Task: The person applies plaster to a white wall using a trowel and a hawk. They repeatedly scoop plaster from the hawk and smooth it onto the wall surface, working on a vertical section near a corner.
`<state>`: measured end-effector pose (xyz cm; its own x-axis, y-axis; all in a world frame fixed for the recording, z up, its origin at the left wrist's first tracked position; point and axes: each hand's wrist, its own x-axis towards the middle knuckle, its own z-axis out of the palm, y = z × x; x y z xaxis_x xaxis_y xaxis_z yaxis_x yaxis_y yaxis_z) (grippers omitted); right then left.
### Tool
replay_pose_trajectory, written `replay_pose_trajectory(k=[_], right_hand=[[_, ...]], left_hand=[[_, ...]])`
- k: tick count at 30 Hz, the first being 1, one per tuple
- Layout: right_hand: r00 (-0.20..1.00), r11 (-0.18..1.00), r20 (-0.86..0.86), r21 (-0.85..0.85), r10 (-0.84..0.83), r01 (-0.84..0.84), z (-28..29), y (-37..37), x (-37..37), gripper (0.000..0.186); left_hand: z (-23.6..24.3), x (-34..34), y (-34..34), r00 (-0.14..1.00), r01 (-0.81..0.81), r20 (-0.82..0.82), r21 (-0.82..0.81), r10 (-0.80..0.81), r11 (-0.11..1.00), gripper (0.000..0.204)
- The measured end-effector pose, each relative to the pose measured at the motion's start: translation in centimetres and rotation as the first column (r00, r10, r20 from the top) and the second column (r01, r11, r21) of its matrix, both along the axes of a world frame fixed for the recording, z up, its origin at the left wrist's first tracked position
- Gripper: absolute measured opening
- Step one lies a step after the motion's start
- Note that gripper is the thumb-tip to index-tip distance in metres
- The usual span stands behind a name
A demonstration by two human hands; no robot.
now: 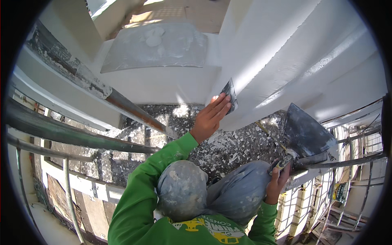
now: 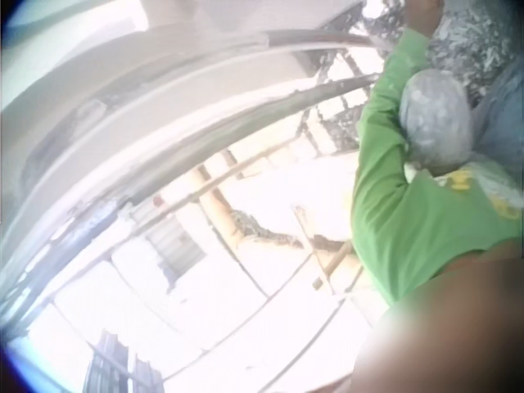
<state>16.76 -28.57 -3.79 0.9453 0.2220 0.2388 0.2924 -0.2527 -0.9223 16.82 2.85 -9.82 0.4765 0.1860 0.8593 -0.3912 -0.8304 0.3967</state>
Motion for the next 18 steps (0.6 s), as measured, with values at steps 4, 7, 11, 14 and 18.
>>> replay_pose_trajectory(k=[4, 7, 11, 14, 18], right_hand=[[0.998, 0.999, -0.050, -0.032, 0.026, -0.027, -1.2, -1.0, 0.2, 0.070], [0.997, 0.998, -0.070, -0.054, 0.016, -0.020, -1.1, -1.1, 0.1, 0.070], [0.997, 0.983, 0.017, -0.168, -0.069, 0.071, -1.5, -1.1, 0.0, 0.066], [0.998, 0.995, -0.063, -0.096, 0.026, -0.032, -2.0, -1.2, 0.5, 0.065], [0.987, 0.992, -0.114, -0.044, 0.111, -0.117, 0.2, 0.1, 0.6, 0.060]], left_hand=[[3.7, 1.0, -0.2, 0.996, -0.048, 0.079, 0.025, 0.046, 0.999, 0.049], [7.1, 1.3, 0.3, 0.992, -0.077, 0.110, 0.089, 0.067, 0.993, 0.049], [11.7, 1.9, 0.1, 0.989, -0.052, 0.143, 0.067, 0.042, 0.996, 0.052], [14.7, 2.3, 0.5, 0.979, -0.062, 0.199, 0.106, 0.040, 0.992, 0.055], [17.7, 2.5, 0.7, 0.972, -0.071, 0.230, 0.119, 0.042, 0.990, 0.052]])
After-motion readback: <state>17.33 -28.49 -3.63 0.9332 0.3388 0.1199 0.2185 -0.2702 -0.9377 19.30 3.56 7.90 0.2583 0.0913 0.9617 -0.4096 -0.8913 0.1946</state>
